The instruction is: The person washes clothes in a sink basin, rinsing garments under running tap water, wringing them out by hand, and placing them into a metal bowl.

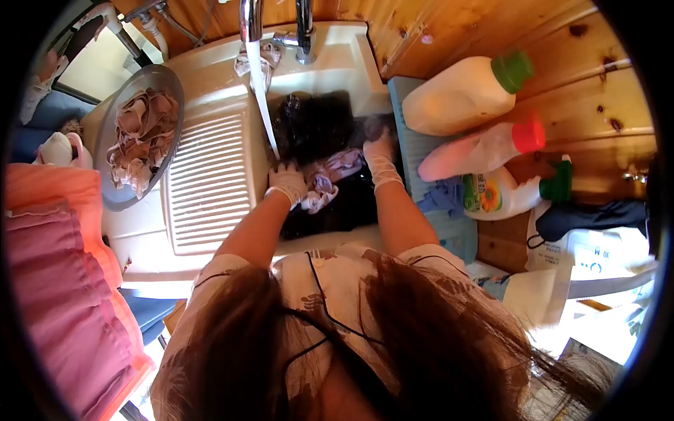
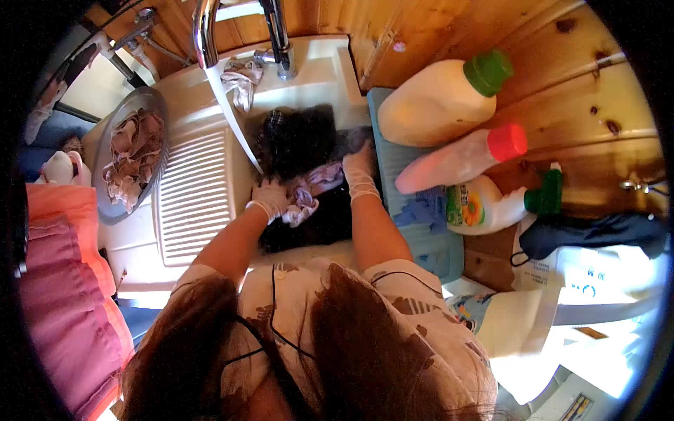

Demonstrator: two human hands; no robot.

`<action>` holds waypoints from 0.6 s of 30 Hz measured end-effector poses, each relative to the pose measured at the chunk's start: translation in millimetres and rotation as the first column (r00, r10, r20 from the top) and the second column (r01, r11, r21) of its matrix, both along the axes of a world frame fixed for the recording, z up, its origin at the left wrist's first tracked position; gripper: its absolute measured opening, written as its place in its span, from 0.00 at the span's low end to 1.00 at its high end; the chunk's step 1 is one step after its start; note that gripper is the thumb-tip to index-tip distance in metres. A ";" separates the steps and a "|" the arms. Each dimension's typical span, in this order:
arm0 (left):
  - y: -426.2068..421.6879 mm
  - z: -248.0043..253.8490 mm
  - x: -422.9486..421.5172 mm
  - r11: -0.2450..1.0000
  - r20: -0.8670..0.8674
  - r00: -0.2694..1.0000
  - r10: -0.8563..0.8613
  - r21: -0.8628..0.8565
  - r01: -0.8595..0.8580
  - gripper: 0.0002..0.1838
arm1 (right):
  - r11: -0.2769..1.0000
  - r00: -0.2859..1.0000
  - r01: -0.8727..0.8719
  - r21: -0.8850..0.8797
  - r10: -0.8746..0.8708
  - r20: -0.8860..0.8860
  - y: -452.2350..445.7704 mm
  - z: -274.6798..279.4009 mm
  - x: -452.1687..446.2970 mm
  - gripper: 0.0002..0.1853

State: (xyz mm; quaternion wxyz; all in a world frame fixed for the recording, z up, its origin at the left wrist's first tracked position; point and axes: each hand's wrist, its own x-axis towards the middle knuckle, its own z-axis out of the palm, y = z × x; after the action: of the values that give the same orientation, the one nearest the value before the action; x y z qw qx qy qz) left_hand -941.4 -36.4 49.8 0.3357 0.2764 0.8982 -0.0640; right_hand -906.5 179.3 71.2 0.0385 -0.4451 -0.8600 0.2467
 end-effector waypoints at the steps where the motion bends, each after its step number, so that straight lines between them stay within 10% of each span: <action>1: -0.3 -12.0 0.3 1.000 -0.060 0.998 -0.006 0.011 0.006 0.30 | 0.994 0.994 0.056 0.090 -0.064 0.084 -1.2 -6.6 -4.8 0.29; 6: -3.3 -37.7 -24.2 0.994 0.147 0.987 0.064 0.084 -0.077 0.28 | 0.915 0.980 -0.042 -0.402 0.117 0.163 24.6 -77.7 -21.1 0.21; 7: -2.2 -25.2 -27.1 0.992 0.157 0.984 0.082 0.086 -0.097 0.28 | 0.953 0.960 -0.145 -0.265 0.201 0.195 27.2 -126.9 -20.8 0.19; 12: -6.2 40.8 -31.7 0.970 0.107 0.987 0.121 0.196 -0.141 0.25 | 0.868 0.893 -0.446 -0.220 0.416 -0.169 -15.6 -1.3 -9.9 0.21; 15: -12.5 60.8 -37.5 0.607 0.246 0.869 0.430 0.634 -0.480 0.35 | 0.729 0.667 -0.685 0.003 0.628 -0.400 -34.3 78.2 -23.6 0.18; 18: -11.9 80.8 -46.7 0.290 0.327 0.896 0.300 0.864 -0.412 0.45 | 0.548 0.519 -0.835 -0.057 0.748 -0.414 -49.7 132.9 -48.0 0.15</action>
State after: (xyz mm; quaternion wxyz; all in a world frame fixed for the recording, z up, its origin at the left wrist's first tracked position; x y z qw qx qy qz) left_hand -988.2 -48.2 130.6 0.1762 0.2109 0.7998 0.5337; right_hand -954.5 129.5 204.2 0.0136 0.0488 -0.9082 0.4154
